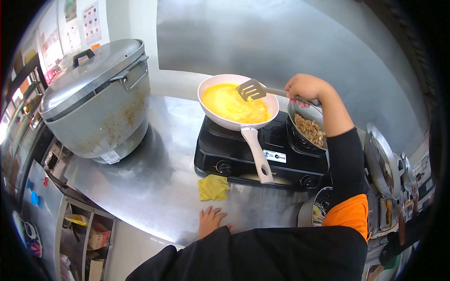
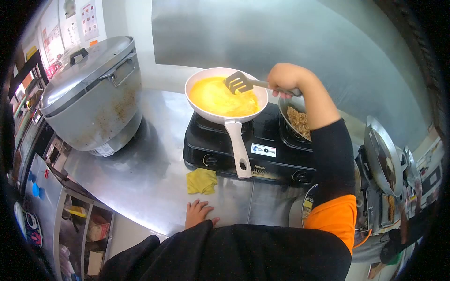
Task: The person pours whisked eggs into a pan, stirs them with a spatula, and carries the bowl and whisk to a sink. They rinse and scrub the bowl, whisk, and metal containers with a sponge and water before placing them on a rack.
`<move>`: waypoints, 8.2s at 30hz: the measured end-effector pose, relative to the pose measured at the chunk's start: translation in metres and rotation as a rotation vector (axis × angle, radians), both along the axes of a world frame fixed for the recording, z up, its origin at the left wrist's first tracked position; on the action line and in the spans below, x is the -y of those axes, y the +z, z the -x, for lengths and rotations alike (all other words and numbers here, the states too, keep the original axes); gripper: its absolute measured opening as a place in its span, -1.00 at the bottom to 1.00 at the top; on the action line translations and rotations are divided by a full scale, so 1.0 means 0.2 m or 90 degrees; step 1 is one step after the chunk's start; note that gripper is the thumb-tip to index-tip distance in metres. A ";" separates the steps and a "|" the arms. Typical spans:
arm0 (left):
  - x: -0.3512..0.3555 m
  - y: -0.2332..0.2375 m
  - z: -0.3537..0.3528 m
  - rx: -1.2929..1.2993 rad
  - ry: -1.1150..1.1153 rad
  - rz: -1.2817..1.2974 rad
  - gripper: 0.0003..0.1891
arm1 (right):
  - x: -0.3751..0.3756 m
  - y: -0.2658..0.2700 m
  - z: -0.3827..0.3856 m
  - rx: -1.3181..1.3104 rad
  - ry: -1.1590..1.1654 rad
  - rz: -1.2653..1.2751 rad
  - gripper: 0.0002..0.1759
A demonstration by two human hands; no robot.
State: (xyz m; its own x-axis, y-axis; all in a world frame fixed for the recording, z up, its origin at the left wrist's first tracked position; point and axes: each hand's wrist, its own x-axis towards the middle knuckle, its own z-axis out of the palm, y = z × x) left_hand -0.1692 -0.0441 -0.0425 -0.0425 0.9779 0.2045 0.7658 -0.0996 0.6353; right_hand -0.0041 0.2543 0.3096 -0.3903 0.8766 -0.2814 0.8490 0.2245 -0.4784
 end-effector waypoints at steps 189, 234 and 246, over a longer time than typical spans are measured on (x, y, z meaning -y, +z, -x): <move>4.16 -0.04 -5.14 0.245 -0.824 0.981 -0.68 | 7.96 -3.18 -2.27 -0.025 -1.705 0.166 -0.63; 8.02 -0.24 -11.60 0.389 -0.653 1.113 -0.65 | 11.93 -3.19 -8.98 -0.005 -1.301 0.437 -0.65; 8.20 -0.38 -13.34 0.378 -0.520 1.030 -0.69 | 11.98 -2.65 -12.81 -0.335 -1.575 -0.335 -0.62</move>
State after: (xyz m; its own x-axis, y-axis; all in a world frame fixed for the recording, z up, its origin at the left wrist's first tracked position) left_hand 2.4984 -1.6844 -0.1186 0.7512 0.0061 -0.6601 0.5248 0.6011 0.6028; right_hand 2.5589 -2.1421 -0.2197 0.8840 -0.3768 -0.2766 -0.4029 -0.3142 -0.8596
